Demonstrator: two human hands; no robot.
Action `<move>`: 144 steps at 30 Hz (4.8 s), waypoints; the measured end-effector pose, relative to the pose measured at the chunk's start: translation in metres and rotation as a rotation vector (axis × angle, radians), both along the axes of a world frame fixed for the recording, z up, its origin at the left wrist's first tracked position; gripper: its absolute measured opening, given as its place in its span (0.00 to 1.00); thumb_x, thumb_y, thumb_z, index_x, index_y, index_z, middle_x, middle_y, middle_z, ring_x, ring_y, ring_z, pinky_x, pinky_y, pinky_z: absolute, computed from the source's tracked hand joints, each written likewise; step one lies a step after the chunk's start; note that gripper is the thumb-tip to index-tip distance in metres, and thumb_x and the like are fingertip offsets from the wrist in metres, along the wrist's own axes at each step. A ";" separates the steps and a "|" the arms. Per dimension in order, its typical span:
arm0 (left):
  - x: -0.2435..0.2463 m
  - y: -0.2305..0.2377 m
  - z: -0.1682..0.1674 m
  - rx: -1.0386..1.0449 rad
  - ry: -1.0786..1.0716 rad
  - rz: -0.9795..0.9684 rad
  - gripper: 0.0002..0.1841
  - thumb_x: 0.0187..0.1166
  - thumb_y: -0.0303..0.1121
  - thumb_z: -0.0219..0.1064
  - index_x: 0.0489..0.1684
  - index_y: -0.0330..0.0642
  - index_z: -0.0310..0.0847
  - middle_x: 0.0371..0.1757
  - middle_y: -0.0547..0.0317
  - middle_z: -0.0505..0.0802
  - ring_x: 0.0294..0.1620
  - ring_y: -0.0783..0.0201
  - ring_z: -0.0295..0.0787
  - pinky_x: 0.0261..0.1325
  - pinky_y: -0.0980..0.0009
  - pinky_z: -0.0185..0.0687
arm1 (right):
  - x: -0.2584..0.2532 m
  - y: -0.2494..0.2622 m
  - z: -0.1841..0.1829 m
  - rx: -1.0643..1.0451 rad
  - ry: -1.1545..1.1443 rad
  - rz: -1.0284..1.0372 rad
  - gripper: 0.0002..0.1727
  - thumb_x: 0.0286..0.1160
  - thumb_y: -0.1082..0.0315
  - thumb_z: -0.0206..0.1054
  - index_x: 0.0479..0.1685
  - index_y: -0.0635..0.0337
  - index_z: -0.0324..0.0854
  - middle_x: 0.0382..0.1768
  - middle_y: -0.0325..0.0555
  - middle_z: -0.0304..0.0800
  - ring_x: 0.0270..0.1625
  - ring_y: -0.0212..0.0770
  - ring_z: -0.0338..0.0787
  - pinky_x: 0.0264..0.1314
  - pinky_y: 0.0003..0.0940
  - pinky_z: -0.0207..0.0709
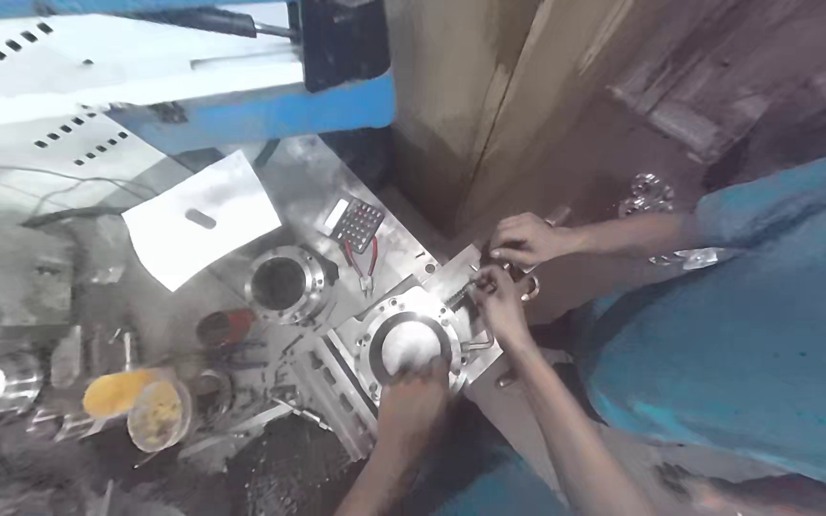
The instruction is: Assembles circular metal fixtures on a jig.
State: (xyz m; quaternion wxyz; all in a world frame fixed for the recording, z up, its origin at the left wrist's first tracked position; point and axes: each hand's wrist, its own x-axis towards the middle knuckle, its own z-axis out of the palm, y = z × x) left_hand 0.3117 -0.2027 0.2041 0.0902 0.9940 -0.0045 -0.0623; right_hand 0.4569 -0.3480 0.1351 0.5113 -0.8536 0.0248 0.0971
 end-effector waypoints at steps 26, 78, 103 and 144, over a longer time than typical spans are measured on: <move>0.002 0.022 0.000 0.068 0.057 -0.307 0.21 0.64 0.53 0.77 0.42 0.46 0.87 0.23 0.57 0.91 0.24 0.54 0.90 0.29 0.55 0.82 | -0.170 -0.006 -0.029 -0.118 -0.453 -0.202 0.16 0.88 0.64 0.57 0.50 0.66 0.87 0.36 0.39 0.96 0.34 0.26 0.92 0.38 0.25 0.88; 0.004 0.030 0.007 0.059 0.205 -0.444 0.14 0.70 0.43 0.72 0.45 0.44 0.84 0.26 0.53 0.91 0.29 0.49 0.92 0.34 0.50 0.82 | -0.163 0.045 0.149 0.066 0.715 0.078 0.16 0.90 0.73 0.51 0.53 0.80 0.81 0.32 0.51 0.86 0.29 0.31 0.84 0.41 0.20 0.79; 0.004 0.039 -0.002 0.004 0.100 -0.506 0.16 0.71 0.47 0.74 0.44 0.44 0.85 0.24 0.54 0.90 0.26 0.50 0.91 0.30 0.52 0.83 | -0.086 -0.047 0.060 0.312 -0.231 -0.015 0.15 0.81 0.69 0.61 0.64 0.58 0.78 0.27 0.37 0.87 0.19 0.30 0.84 0.21 0.26 0.83; 0.008 0.036 0.008 -0.017 0.278 -0.454 0.22 0.78 0.52 0.68 0.53 0.41 0.83 0.36 0.46 0.94 0.40 0.43 0.94 0.45 0.45 0.84 | -0.132 -0.035 0.063 -0.193 -0.700 -0.017 0.18 0.86 0.57 0.60 0.48 0.65 0.87 0.30 0.44 0.90 0.27 0.30 0.86 0.31 0.28 0.83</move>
